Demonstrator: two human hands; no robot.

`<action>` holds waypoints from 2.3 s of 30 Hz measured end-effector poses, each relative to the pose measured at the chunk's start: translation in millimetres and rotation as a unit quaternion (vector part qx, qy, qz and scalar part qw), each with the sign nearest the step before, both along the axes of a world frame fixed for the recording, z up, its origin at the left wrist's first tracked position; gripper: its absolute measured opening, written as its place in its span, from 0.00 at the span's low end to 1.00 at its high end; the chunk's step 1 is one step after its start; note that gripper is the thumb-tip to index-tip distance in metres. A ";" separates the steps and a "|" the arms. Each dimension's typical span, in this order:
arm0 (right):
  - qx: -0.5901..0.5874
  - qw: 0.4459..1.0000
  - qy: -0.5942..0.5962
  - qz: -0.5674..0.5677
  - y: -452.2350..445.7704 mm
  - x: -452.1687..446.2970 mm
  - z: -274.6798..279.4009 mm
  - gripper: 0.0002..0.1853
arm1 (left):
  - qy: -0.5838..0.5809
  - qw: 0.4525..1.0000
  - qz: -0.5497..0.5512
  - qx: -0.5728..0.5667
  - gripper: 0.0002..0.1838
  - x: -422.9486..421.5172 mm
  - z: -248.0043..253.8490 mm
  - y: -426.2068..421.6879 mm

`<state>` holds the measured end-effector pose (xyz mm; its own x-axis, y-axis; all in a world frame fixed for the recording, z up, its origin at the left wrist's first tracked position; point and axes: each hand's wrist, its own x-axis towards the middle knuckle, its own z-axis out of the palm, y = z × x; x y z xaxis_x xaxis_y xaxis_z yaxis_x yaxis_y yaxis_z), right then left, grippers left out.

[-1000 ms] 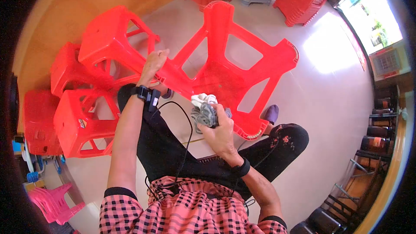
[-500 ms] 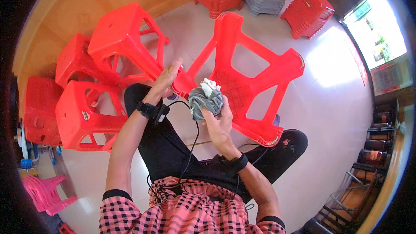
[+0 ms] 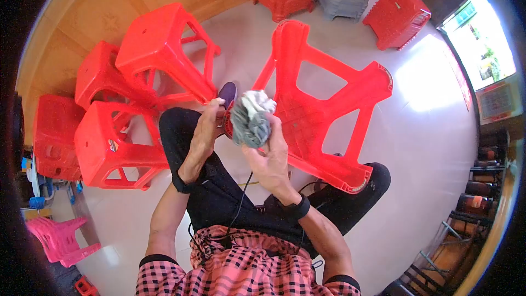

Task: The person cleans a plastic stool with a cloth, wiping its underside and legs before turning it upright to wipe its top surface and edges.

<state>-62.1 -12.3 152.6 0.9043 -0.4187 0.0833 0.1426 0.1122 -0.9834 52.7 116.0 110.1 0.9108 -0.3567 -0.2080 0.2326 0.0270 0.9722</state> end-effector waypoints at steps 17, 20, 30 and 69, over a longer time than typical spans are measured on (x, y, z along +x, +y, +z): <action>-0.143 0.967 0.027 0.208 -31.9 11.4 -36.7 0.29 | -0.364 0.864 -0.104 0.331 0.41 -14.8 25.9 8.4; -0.036 0.989 0.080 0.122 -46.6 -7.5 -67.0 0.30 | -0.329 0.874 -0.153 0.324 0.48 -7.2 27.2 13.5; -0.330 0.914 0.180 0.151 -62.6 -23.1 -137.2 0.29 | -0.297 0.894 -0.166 0.291 0.50 -8.9 27.0 8.0; -0.386 0.877 0.186 0.216 -63.5 -28.3 -139.0 0.26 | -0.332 0.808 -0.281 0.397 0.54 -10.6 42.9 18.7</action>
